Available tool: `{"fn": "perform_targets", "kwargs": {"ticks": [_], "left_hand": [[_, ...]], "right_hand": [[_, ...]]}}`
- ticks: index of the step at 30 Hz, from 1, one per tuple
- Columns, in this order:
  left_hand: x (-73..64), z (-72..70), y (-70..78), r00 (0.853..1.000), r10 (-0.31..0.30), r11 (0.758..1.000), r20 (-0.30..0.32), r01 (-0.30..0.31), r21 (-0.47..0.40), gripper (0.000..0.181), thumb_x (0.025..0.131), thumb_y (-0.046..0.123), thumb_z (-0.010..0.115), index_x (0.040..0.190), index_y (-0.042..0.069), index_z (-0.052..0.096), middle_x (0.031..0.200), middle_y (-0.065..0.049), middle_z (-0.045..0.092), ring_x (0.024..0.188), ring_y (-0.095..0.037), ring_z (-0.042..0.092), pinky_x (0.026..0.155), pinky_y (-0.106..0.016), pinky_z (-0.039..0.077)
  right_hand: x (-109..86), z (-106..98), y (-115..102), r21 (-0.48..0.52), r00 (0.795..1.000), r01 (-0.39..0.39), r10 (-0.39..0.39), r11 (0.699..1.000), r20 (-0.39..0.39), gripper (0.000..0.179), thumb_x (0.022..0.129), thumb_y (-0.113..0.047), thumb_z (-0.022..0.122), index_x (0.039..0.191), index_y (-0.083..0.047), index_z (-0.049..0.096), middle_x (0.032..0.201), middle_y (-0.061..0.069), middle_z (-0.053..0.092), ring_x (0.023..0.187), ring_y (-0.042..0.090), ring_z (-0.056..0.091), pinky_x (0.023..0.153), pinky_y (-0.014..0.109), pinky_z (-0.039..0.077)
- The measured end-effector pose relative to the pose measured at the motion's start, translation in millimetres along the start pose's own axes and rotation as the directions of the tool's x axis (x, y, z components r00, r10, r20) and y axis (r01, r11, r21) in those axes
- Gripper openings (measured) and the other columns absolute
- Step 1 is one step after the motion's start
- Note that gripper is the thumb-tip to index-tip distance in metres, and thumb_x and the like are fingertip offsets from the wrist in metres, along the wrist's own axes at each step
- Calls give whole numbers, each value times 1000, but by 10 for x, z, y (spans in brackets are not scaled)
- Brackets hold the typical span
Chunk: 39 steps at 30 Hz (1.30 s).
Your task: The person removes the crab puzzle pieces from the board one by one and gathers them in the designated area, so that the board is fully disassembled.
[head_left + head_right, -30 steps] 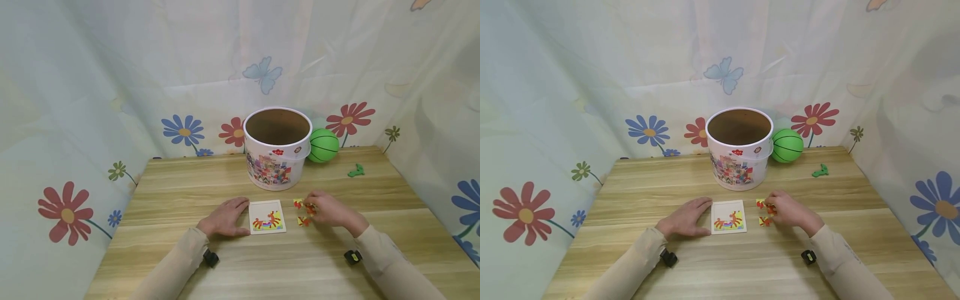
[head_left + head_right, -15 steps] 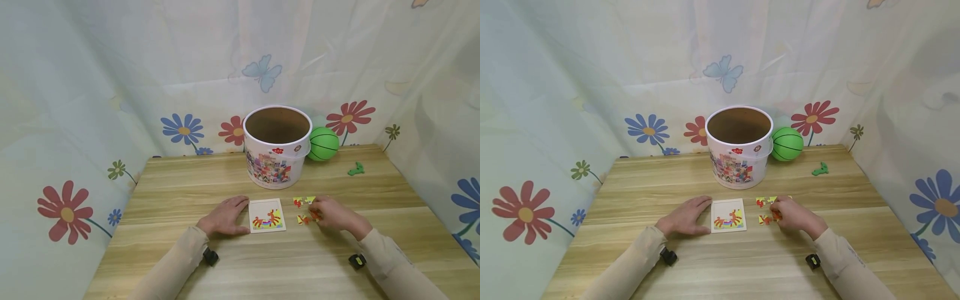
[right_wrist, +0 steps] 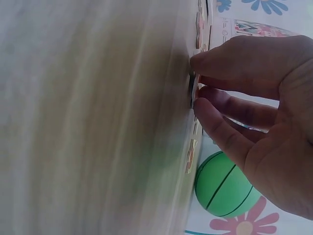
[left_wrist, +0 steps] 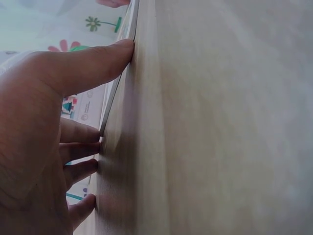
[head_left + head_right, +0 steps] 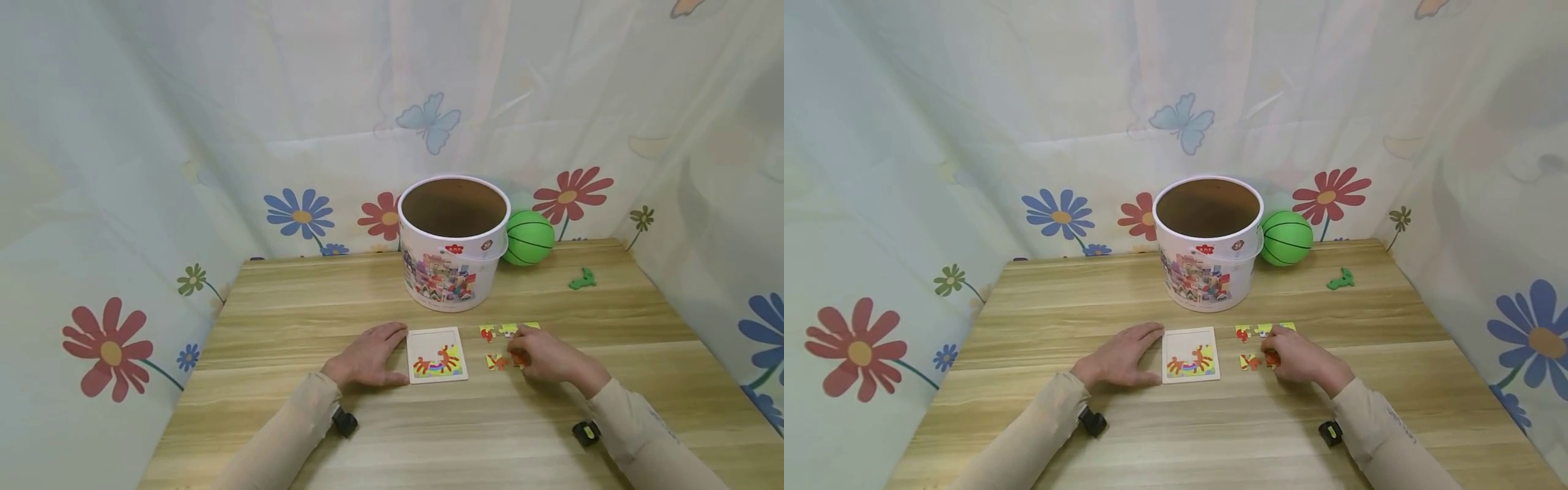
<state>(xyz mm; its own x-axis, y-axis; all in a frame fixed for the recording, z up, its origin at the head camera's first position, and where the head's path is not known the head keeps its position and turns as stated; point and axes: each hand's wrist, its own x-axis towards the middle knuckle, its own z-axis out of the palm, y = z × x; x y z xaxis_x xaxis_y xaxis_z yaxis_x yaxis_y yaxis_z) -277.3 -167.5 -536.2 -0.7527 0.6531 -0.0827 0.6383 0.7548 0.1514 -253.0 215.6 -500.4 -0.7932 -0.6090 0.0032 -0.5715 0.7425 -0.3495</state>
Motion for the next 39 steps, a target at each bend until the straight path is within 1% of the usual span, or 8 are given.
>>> {"fn": "perform_targets", "kwargs": {"ticks": [5, 8, 11, 13, 17, 27, 35, 39], "left_hand": [[-4, -5, 8, 1000, -1, 1000, -3, 1, -6, 99, 80, 70, 60, 153, 10, 30, 159, -6, 28, 146, -24, 26, 120, -42, 23], [-7, -4, 13, 1000, -2, 1000, -1, 2, -4, 99, 80, 70, 60, 153, 10, 30, 159, -6, 28, 146, -24, 26, 120, -42, 24], [-9, 7, 16, 1000, 4, 1000, 2, -4, 6, 99, 80, 70, 60, 153, 10, 31, 158, -7, 29, 146, -24, 27, 120, -42, 24], [-10, 13, 18, 1000, 8, 1000, 3, -8, 16, 99, 80, 71, 60, 153, 10, 31, 158, -7, 29, 146, -24, 27, 120, -42, 25], [-9, 17, 24, 1000, 10, 1000, -1, -10, 25, 99, 80, 71, 59, 152, 10, 31, 158, -7, 29, 146, -25, 28, 120, -42, 25], [-1, -2, 20, 1000, 4, 1000, 2, -4, 16, 99, 80, 71, 60, 152, 10, 31, 158, -7, 29, 146, -24, 27, 120, -41, 24], [-5, -3, 11, 1000, 3, 1000, -8, -3, 15, 99, 80, 71, 60, 152, 10, 32, 158, -6, 30, 146, -24, 28, 120, -41, 25], [-6, -12, 10, 1000, -1, 1000, 0, 1, 13, 99, 80, 71, 60, 152, 10, 32, 158, -6, 29, 146, -24, 27, 120, -41, 25]], "right_hand": [[-14, 1, 17, -36, 998, 59, -59, 998, -5, 31, 65, 6, 71, 93, -6, 69, 92, 2, 55, 79, 11, 50, 63, 25, 45], [-24, 2, 17, -60, 997, 81, -81, 995, 6, 26, 69, 1, 75, 95, -5, 69, 94, 2, 55, 81, 12, 51, 65, 26, 47], [-33, 6, 7, -52, 997, 70, -69, 996, 19, 23, 74, -4, 77, 96, -5, 70, 94, 2, 56, 82, 12, 52, 67, 27, 48], [-39, 10, -1, -42, 999, 45, -44, 998, 22, 22, 77, -5, 77, 98, -5, 70, 94, 1, 57, 83, 13, 53, 68, 28, 50], [-44, 25, 1, -46, 1000, 25, -25, 999, 9, 24, 77, -6, 78, 100, -5, 71, 96, 2, 59, 85, 14, 56, 72, 31, 52], [-33, 20, 24, -60, 999, 44, -45, 997, -21, 21, 76, -7, 79, 96, -6, 71, 93, 1, 60, 83, 13, 56, 71, 31, 52], [-9, -16, 20, -45, 998, 60, -60, 997, -4, 15, 76, -5, 78, 87, -10, 68, 87, -1, 56, 77, 9, 49, 63, 25, 45], [5, -47, 16, -32, 999, 47, -47, 998, -9, 15, 76, -5, 77, 89, -9, 70, 90, 0, 60, 78, 10, 54, 65, 26, 49]]}}
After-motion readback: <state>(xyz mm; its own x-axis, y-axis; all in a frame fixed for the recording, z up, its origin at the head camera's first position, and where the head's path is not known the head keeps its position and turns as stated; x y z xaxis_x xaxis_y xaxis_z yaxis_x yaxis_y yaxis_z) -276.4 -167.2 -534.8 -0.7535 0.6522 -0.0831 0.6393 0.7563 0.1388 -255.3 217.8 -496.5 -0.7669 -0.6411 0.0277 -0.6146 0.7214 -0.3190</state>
